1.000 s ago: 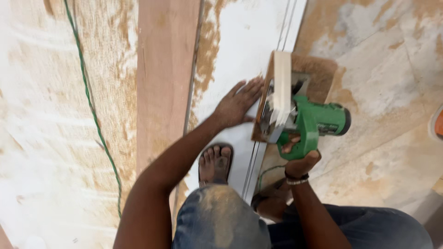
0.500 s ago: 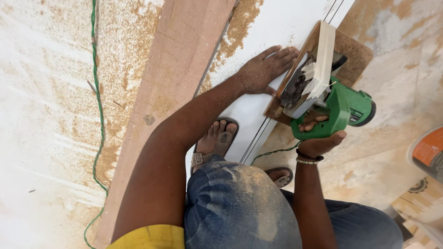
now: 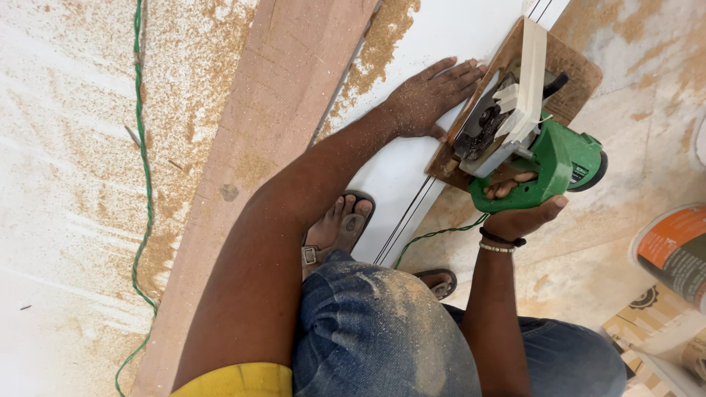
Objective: The person uses a circular saw to cut a long white board placed on the floor. They guide the saw along a marked line, then measure and mark the board with a tape measure and pencil.
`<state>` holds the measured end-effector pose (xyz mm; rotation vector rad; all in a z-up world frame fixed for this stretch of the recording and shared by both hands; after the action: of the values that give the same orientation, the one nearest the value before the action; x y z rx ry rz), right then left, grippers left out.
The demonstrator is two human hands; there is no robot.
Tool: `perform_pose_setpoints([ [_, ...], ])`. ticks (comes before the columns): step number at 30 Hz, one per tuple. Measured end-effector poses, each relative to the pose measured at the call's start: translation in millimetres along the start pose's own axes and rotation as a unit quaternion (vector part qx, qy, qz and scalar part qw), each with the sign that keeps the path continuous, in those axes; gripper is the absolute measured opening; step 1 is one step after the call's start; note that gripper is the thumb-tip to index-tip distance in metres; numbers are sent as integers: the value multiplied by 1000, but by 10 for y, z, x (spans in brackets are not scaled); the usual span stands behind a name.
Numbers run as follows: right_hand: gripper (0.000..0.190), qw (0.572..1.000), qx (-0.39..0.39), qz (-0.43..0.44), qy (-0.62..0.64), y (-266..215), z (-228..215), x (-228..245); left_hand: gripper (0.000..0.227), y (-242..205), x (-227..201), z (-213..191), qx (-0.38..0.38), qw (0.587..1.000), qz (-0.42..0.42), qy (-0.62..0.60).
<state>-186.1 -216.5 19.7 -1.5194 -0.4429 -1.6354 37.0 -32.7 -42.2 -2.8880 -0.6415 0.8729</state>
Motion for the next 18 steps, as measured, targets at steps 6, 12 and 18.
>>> perform_pose_setpoints([
  [6,83,1000,8,-18,-15,176,18,27,130,118,60,-58,4,1000,-4,-24],
  [12,82,1000,-4,-7,-14,345,69,93,131,254,163,-92,-15,1000,6,-20],
  [18,82,999,28,8,19,559,94,138,130,404,266,-153,-26,1000,8,-8],
])
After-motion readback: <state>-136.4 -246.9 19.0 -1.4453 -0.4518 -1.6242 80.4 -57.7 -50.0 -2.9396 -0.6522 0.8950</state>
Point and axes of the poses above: each hand's wrist, its own y-axis towards the middle knuckle, its own z-axis out of the palm, x = y × z, the point moved 1 cm from there along y, towards the middle knuckle, and after that the axes turned 7 degrees about -y, right-handed, at the moved point
